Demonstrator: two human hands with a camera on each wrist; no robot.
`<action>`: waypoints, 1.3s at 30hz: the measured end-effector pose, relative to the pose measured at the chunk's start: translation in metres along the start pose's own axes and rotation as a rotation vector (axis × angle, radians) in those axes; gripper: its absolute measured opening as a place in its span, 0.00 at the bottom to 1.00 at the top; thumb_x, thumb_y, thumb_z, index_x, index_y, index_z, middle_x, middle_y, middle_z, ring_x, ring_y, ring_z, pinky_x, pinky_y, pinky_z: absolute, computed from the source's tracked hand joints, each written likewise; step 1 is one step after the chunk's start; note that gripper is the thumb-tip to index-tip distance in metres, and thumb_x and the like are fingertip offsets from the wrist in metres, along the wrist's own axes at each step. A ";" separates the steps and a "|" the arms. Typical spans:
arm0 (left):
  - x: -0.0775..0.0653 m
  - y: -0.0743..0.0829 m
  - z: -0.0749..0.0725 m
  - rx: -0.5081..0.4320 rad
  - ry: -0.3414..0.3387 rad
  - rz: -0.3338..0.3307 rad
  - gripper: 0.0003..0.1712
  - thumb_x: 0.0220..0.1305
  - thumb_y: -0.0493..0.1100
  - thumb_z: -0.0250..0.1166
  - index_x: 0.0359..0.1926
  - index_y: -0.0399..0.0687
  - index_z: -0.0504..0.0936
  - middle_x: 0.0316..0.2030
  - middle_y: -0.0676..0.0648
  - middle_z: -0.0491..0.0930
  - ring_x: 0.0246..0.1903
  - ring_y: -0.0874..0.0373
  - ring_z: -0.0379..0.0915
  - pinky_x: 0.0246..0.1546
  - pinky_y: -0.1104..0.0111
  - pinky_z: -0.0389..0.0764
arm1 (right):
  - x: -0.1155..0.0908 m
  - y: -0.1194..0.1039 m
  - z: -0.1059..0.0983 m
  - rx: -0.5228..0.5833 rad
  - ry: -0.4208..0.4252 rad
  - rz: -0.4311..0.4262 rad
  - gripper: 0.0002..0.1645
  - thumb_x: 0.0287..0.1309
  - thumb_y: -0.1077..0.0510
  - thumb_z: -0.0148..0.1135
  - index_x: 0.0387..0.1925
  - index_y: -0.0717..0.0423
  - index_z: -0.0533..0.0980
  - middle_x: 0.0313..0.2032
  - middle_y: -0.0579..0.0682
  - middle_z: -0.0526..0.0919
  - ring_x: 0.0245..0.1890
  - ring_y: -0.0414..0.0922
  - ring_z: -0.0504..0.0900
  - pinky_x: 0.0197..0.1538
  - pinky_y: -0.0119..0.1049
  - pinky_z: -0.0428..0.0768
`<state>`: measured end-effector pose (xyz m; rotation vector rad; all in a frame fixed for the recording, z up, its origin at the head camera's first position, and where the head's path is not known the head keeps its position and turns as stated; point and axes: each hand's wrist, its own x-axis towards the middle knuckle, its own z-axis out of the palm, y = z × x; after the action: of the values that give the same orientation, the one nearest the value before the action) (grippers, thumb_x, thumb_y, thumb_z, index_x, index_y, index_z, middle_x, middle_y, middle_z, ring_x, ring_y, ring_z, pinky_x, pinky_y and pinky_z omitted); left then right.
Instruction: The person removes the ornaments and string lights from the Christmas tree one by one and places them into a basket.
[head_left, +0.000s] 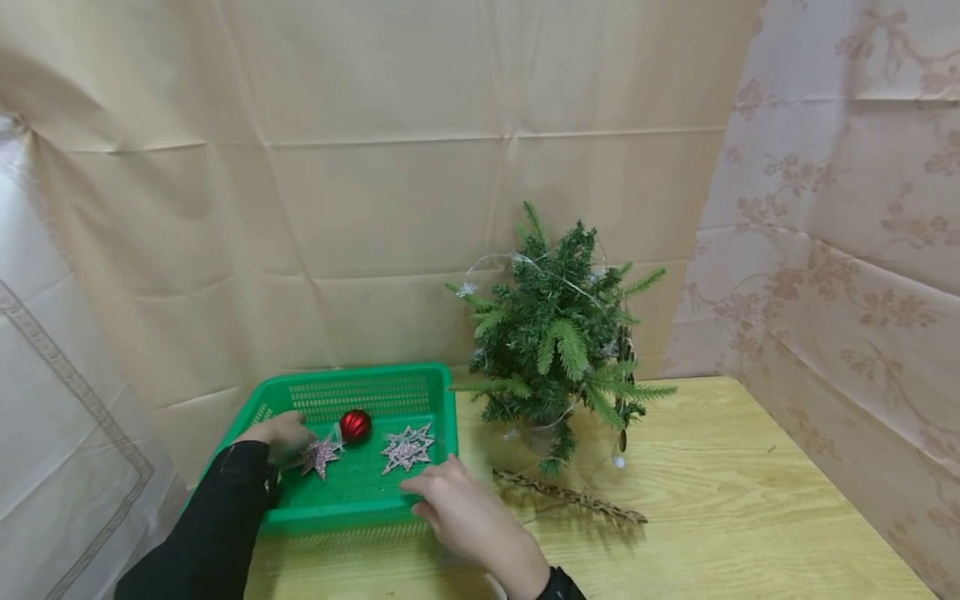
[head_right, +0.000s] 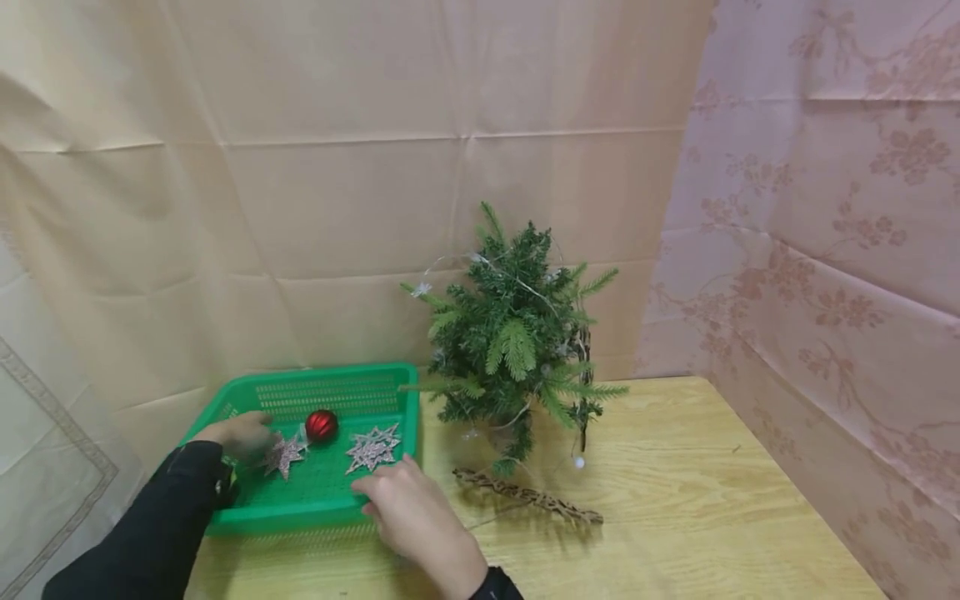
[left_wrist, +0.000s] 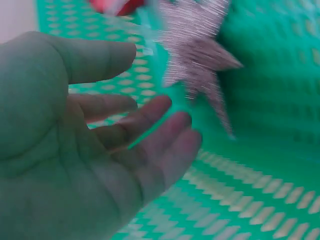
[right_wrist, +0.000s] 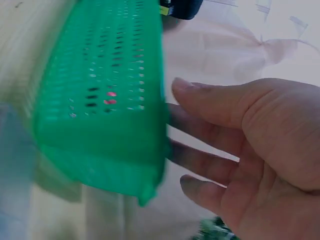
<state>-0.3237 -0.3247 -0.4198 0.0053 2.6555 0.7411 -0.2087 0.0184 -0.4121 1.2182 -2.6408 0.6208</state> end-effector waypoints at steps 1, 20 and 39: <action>-0.001 0.005 -0.004 0.047 0.013 0.019 0.38 0.73 0.39 0.55 0.70 0.13 0.51 0.68 0.15 0.51 0.68 0.20 0.48 0.65 0.37 0.62 | -0.002 0.000 -0.006 -0.005 0.004 0.005 0.19 0.62 0.59 0.70 0.55 0.50 0.84 0.47 0.42 0.87 0.49 0.36 0.83 0.66 0.51 0.72; -0.096 0.143 -0.002 0.073 0.332 0.511 0.42 0.77 0.52 0.57 0.78 0.31 0.52 0.72 0.27 0.59 0.65 0.32 0.64 0.63 0.40 0.66 | -0.090 0.055 -0.124 -0.100 0.303 0.161 0.19 0.62 0.56 0.71 0.55 0.53 0.84 0.47 0.47 0.87 0.44 0.44 0.85 0.48 0.43 0.84; -0.104 0.211 0.108 -0.083 0.337 0.680 0.23 0.72 0.49 0.65 0.62 0.44 0.77 0.58 0.43 0.78 0.50 0.46 0.77 0.54 0.48 0.76 | -0.115 0.100 -0.121 0.123 0.020 0.280 0.23 0.68 0.50 0.65 0.54 0.65 0.82 0.49 0.58 0.87 0.46 0.53 0.87 0.48 0.46 0.84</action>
<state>-0.2089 -0.1000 -0.3619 0.8672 2.9436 1.1370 -0.2119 0.2078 -0.3694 0.8685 -2.8162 0.8462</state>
